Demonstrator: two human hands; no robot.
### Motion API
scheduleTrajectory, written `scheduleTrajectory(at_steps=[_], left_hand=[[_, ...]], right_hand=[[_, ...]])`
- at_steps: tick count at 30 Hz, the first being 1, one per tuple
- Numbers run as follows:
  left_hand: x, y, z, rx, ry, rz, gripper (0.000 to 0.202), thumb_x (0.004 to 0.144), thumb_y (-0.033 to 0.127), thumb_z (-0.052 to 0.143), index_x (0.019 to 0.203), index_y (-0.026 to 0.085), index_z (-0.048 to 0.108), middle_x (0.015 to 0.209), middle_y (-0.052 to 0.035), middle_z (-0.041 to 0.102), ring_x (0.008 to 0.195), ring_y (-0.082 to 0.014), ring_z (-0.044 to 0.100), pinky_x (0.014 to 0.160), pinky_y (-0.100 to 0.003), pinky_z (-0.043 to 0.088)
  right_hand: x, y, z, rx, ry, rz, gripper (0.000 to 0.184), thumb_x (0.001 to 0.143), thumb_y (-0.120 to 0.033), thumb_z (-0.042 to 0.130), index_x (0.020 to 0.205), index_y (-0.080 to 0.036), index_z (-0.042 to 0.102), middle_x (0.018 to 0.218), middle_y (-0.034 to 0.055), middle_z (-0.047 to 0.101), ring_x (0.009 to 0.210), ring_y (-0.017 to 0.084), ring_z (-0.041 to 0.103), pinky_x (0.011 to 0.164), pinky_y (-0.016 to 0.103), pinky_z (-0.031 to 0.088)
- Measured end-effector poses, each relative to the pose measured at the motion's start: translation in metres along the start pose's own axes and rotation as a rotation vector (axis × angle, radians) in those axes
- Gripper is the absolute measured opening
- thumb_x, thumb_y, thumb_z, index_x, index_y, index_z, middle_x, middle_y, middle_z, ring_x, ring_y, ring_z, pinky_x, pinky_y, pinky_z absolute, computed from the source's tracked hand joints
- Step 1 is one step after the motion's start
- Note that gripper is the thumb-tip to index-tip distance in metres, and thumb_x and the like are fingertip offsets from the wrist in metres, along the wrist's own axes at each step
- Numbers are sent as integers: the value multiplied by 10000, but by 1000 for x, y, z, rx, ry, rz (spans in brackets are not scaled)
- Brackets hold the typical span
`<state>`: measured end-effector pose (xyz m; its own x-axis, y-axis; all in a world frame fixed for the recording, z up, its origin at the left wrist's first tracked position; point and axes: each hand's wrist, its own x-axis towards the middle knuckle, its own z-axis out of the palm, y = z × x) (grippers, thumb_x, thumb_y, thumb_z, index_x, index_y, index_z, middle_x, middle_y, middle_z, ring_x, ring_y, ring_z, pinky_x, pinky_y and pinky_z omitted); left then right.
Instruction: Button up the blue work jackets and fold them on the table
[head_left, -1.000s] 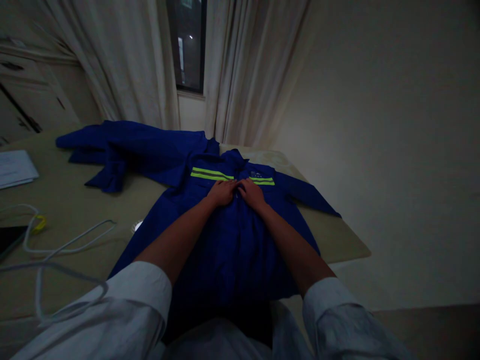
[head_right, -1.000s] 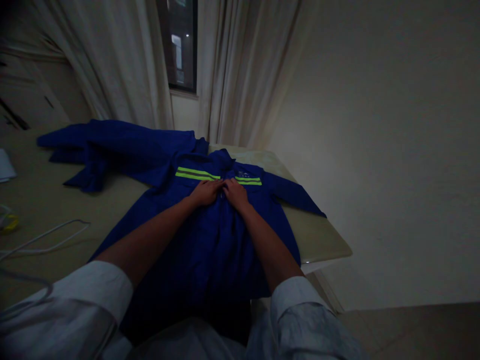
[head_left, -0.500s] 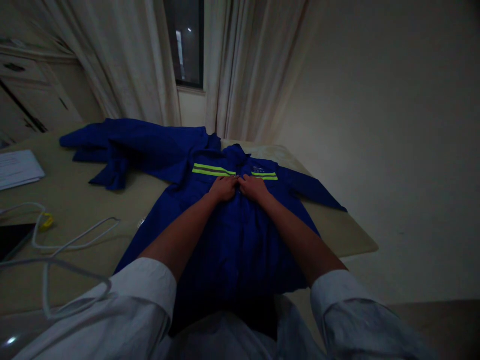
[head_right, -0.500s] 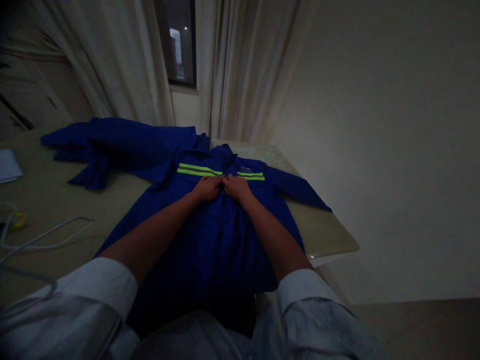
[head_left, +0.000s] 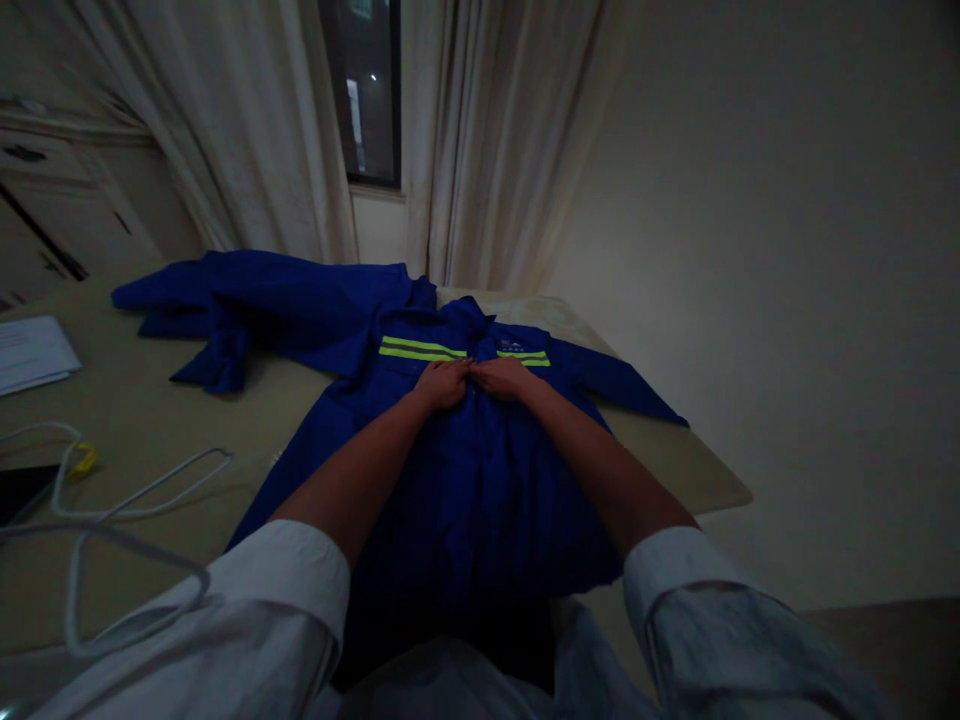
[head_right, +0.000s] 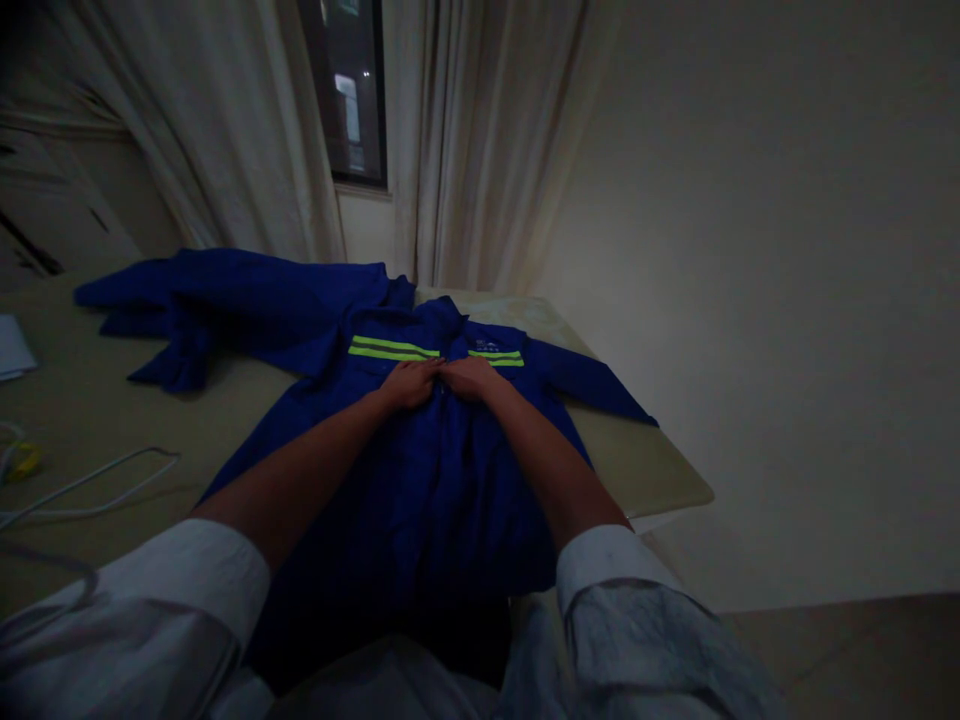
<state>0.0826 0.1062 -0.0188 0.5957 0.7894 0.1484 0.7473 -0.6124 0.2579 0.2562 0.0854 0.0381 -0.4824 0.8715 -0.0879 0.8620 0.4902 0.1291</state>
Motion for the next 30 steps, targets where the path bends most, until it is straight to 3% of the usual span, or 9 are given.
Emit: scheduleTrajectory(at_steps=[6,13,16,22,27,30], left_hand=[[-1,3,-3,8,0,4,589,981,257,359,1557,241,482,1653,-46,426,1513,-229,414,1232,-460,301],[-2,5,1,28,17,-8,639,1006,546,367,1576,267,443,1659,-52,419,1533,-256,378,1237,-474,284],[-1,3,4,31,21,-3,637,1009,530,365,1587,266,423,1662,-54,414,1536,-248,375,1236,-476,282],[-1,1,4,29,23,6,604,1041,498,299,1584,273,435,1664,-48,409,1535,-245,377,1226,-467,290],[-1,1,5,10,29,0,590,1035,498,324,1579,300,441,1666,-30,407,1536,-248,372,1235,-476,275],[-1,1,6,1,33,-1,595,1028,503,340,1576,295,445,1664,-31,413,1531,-250,380,1233,-485,278]], right_hand=[[-33,-11,-8,-62,-90,-177,306,1090,-349,426,1044,-233,705,1113,91,767,983,239,713,747,285,411],[-94,-33,-26,-37,-130,-321,302,1098,-364,401,1061,-214,661,1056,79,749,936,199,687,702,266,359],[-94,-37,-33,-55,-86,-240,306,1107,-362,389,1087,-202,649,1114,96,734,976,208,684,707,269,367],[-72,-26,-18,12,-2,-30,454,1019,-629,533,1133,-198,621,1171,111,725,991,250,697,732,284,418],[-69,-25,-7,15,-12,-148,494,982,-660,578,1150,-198,619,1206,132,715,1042,269,693,768,296,447],[-73,-30,-9,-39,-27,-137,426,1032,-591,529,1142,-191,628,1198,132,722,1044,271,699,774,301,454]])
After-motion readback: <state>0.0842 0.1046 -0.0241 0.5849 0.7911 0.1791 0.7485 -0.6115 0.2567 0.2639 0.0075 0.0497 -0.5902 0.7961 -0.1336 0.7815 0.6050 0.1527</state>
